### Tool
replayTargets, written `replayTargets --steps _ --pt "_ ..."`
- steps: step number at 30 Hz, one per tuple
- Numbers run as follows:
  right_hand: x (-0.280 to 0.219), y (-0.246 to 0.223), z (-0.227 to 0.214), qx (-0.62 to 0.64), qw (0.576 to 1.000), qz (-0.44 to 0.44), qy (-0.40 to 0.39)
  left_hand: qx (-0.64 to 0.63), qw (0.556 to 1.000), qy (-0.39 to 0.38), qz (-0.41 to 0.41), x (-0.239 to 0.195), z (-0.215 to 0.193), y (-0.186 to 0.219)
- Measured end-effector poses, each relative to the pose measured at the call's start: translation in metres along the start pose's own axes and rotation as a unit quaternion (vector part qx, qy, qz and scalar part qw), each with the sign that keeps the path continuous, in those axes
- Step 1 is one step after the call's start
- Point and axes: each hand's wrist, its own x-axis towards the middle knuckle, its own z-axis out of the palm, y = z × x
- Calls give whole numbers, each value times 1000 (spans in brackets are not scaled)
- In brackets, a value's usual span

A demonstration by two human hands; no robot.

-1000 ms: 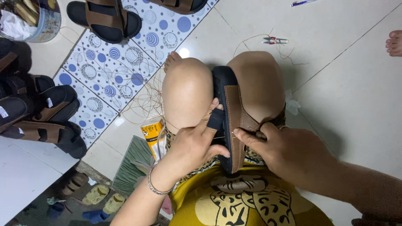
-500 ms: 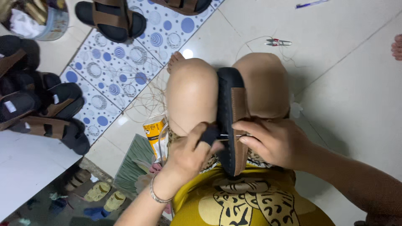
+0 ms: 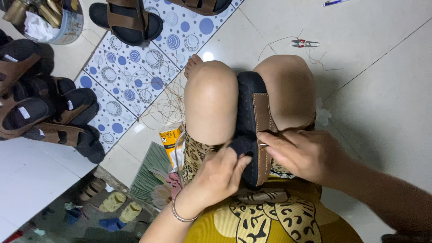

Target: The person sits on the floor and sews a brown and black sandal using a needle and thread. They repeatedly push the needle through the sandal's sole and pull the thread tight to secure the stitching.

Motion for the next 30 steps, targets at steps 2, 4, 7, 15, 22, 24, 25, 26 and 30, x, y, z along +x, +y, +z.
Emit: replayTargets --steps 2,4,7,15,22,24,25,26,30 --pt "-9 12 -17 3 996 11 -88 0 1000 26 5 3 -3 -3" --pt "-14 22 -33 7 983 20 -180 -3 998 55 7 3 -1 -9" --pt "-31 36 -52 -42 911 125 -391 -4 990 139 -16 -1 -5 -16" --pt "-30 14 2 364 903 228 -1 231 963 76 119 25 -1 18" --pt "2 0 -7 372 915 149 44 196 977 53 58 11 16 10" --pt "3 1 -2 426 883 181 69 -27 997 -39 56 10 -2 21" --pt "0 1 2 427 883 181 70 -25 997 -39 56 8 0 19" --pt "-3 0 6 395 887 226 75 39 996 -6 80 5 2 18" --pt "5 -6 0 403 877 260 39 205 973 59 92 12 5 23"
